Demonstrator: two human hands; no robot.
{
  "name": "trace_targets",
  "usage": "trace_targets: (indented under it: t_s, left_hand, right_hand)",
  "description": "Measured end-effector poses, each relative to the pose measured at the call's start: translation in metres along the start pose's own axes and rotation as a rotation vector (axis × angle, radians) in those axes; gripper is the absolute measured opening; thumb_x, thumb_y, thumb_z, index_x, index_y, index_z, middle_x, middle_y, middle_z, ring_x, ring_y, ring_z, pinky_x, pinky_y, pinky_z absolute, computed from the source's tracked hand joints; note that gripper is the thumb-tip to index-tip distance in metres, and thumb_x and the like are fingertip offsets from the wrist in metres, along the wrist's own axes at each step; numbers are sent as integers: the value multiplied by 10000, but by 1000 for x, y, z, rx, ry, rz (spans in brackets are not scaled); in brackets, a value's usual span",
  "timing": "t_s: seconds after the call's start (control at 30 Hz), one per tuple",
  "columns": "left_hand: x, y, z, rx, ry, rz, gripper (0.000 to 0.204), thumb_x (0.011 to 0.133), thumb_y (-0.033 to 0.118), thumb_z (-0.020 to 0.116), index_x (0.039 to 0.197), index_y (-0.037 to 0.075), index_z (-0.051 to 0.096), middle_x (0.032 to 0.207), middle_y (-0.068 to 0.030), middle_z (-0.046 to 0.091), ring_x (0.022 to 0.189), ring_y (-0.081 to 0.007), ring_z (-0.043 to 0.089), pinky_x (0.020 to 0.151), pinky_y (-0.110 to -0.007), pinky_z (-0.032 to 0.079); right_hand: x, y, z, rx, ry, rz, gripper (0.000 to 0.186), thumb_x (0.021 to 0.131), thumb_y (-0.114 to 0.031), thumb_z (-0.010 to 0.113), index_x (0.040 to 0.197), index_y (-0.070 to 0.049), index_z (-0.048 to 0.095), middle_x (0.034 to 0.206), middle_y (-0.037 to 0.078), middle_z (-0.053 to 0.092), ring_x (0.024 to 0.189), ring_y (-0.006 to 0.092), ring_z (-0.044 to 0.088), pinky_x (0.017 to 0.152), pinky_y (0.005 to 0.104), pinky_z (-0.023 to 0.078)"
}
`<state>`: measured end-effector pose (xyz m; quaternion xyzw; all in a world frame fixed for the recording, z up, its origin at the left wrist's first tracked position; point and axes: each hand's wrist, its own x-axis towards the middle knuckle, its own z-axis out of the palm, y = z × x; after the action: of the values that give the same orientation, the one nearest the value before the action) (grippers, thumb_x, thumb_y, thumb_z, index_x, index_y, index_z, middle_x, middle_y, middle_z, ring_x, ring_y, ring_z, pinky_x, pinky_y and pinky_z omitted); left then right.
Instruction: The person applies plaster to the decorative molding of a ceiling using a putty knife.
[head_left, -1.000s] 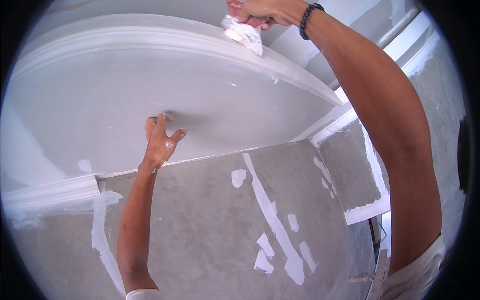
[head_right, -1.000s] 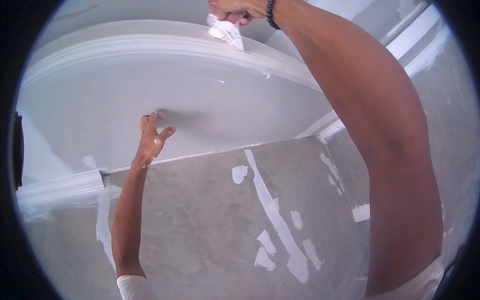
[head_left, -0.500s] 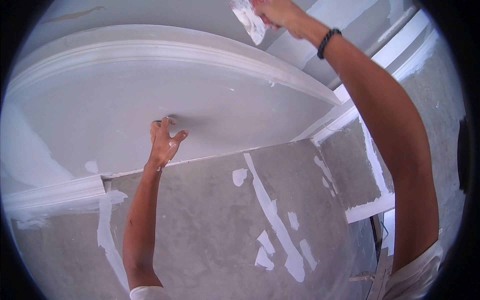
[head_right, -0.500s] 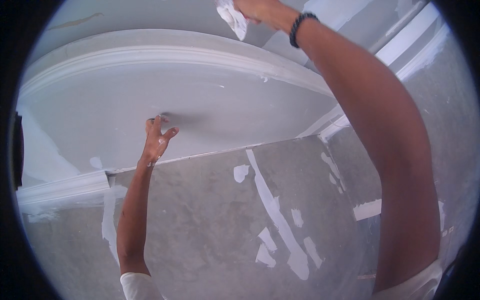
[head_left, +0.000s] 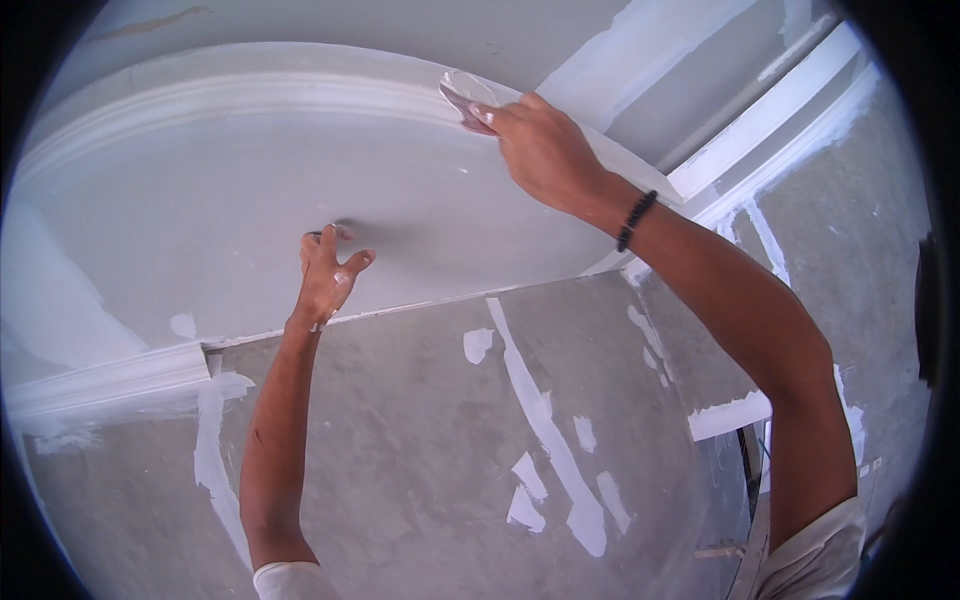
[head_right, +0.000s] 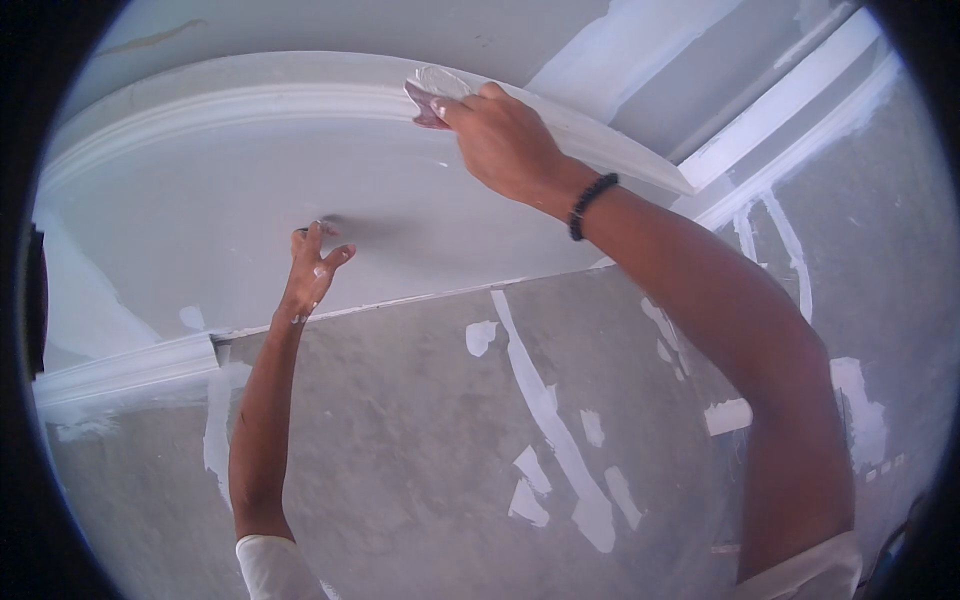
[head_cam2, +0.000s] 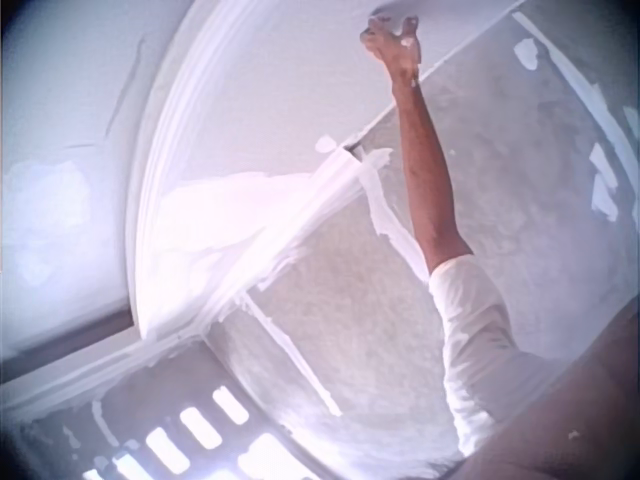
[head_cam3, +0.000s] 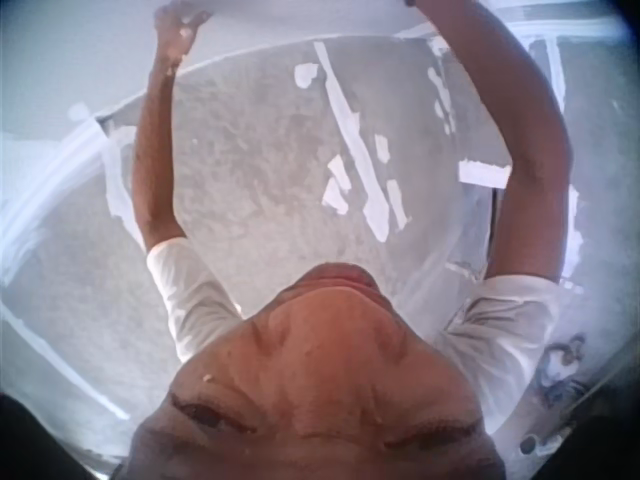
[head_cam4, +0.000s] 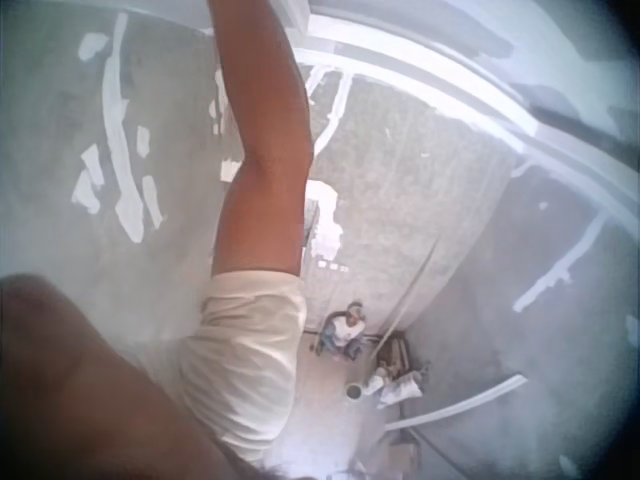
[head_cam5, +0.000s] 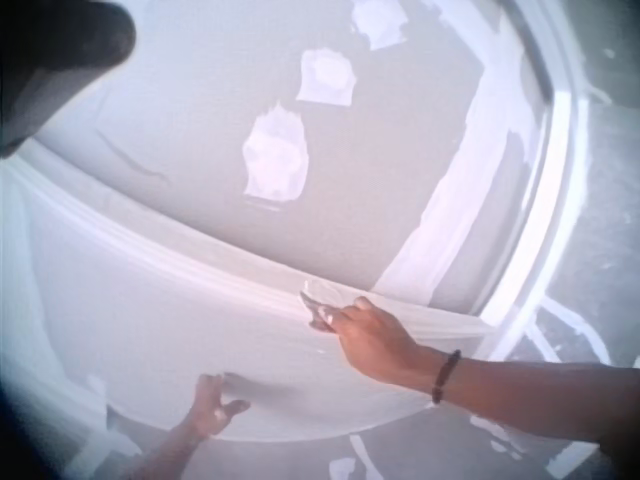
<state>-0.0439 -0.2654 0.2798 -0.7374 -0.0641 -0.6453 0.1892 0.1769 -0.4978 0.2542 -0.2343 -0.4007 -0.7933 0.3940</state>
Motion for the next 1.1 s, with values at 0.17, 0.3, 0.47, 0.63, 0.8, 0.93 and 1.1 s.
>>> trace_targets:
  t_s: [0.17, 0.3, 0.47, 0.63, 0.8, 0.93, 1.1]
  left_hand:
    - [-2, -3, -10, -29, 81, 101, 360, 813, 248, 651, 1064, 21, 529, 1024, -202, 456, 968, -328, 439, 864, -426, 390]
    - [4, 13, -29, -12, 379, 221, 331, 808, 244, 631, 1002, -1, 524, 940, -204, 475, 886, -318, 454, 792, -442, 391]
    - [6, 14, -58, 20, 439, 234, 398, 799, 294, 625, 1041, -8, 528, 1007, -223, 472, 980, -349, 427, 855, -449, 386]
    - [2, 17, -61, -9, 356, 170, 436, 809, 344, 625, 1073, 11, 523, 1020, -168, 443, 981, -291, 383, 862, -411, 375]
    - [2, 24, -62, -46, 333, 120, 429, 812, 357, 618, 1074, 30, 528, 1020, -152, 434, 977, -280, 381, 874, -404, 366]
    - [2, 25, -65, -103, 268, 83, 435, 815, 351, 627, 1093, 32, 528, 1052, -173, 430, 1006, -300, 385, 894, -417, 365]
    - [0, 24, -74, -159, 213, 36, 448, 813, 343, 639, 1115, 30, 529, 1103, -208, 417, 1095, -353, 372, 946, -439, 358]
  right_hand:
    - [9, 54, -42, 15, -81, 428, 306, 933, -241, 514, 1009, 35, 623, 780, 249, 603, 662, 361, 576, 664, 401, 473]
    - [54, 95, -37, 155, -323, 738, 242, 850, -203, 581, 828, 37, 607, 623, 87, 545, 578, 181, 506, 543, 325, 404]
    - [98, 84, -11, 219, -575, 758, 151, 806, -167, 602, 791, -20, 572, 624, 21, 472, 542, 111, 411, 469, 265, 303]
    - [133, 35, -36, 502, -576, 775, 285, 882, -195, 600, 621, -100, 536, 588, -19, 454, 526, 115, 411, 481, 299, 323]
    - [153, 20, -42, 571, -631, 735, 161, 795, -69, 617, 662, -110, 537, 591, -34, 454, 528, 103, 418, 472, 277, 303]
    - [163, -3, -57, 786, -668, 634, 153, 863, -73, 561, 727, -120, 509, 592, -52, 416, 518, 83, 394, 466, 266, 305]
    - [155, -2, -76, 981, -384, 674, 101, 903, -75, 522, 819, -104, 477, 606, -54, 400, 518, 76, 383, 459, 253, 313]
